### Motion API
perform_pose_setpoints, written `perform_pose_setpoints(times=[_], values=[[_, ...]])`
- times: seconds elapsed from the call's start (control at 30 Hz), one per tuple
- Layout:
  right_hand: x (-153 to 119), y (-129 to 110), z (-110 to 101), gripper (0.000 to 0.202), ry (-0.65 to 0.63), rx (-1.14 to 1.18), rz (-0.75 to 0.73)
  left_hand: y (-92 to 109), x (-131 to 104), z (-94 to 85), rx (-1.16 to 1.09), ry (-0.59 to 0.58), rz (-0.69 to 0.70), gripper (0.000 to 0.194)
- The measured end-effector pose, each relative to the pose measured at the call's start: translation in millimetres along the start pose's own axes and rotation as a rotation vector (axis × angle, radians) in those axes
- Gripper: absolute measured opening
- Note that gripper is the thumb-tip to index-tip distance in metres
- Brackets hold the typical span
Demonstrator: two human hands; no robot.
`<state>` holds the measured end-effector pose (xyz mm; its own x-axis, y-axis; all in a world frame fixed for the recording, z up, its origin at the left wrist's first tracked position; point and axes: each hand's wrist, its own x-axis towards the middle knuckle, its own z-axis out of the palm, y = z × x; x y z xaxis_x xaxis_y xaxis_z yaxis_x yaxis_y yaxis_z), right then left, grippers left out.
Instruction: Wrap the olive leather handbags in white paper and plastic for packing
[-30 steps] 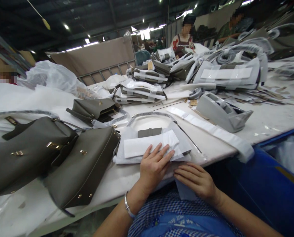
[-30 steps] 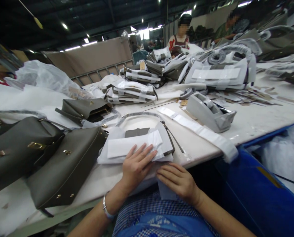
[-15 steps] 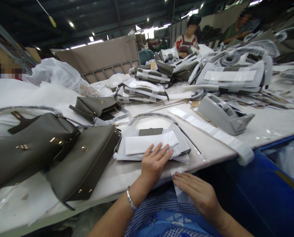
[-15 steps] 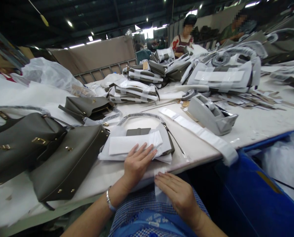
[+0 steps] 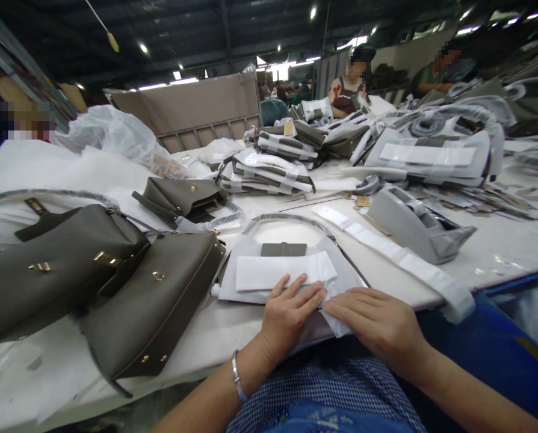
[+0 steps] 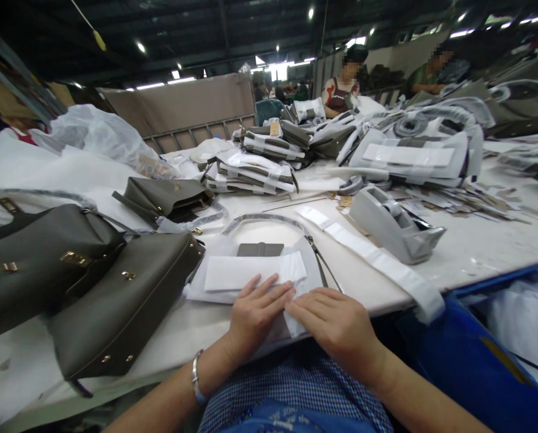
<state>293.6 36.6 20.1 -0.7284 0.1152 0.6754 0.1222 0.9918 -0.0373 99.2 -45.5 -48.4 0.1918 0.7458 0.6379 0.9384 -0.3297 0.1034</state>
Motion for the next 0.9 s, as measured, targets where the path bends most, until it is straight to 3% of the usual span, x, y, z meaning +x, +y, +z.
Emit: perform_pose_setpoints(times=[0.13,0.27,0.47,0.7,0.9], values=[[15,18,4,0.024,-0.055,0.027,0.066,-1,1,1.7,-0.031,0.009,-0.003,0.026],[21,39,13,0.025,-0.147,0.082,0.223,-2,2,3.7,-0.071,0.029,-0.003,0.021],[40,62,24,0.011,-0.418,0.216,0.544,-1,5,2.4,-0.129,0.071,-0.018,0.017],[53,74,37,0.016,-0.575,0.272,0.53,-1,9,0.1,-0.154,0.056,-0.059,0.017],[48,82,47,0.015,-0.52,0.269,0.574,-3,10,0.1,-0.077,0.048,-0.061,0.015]])
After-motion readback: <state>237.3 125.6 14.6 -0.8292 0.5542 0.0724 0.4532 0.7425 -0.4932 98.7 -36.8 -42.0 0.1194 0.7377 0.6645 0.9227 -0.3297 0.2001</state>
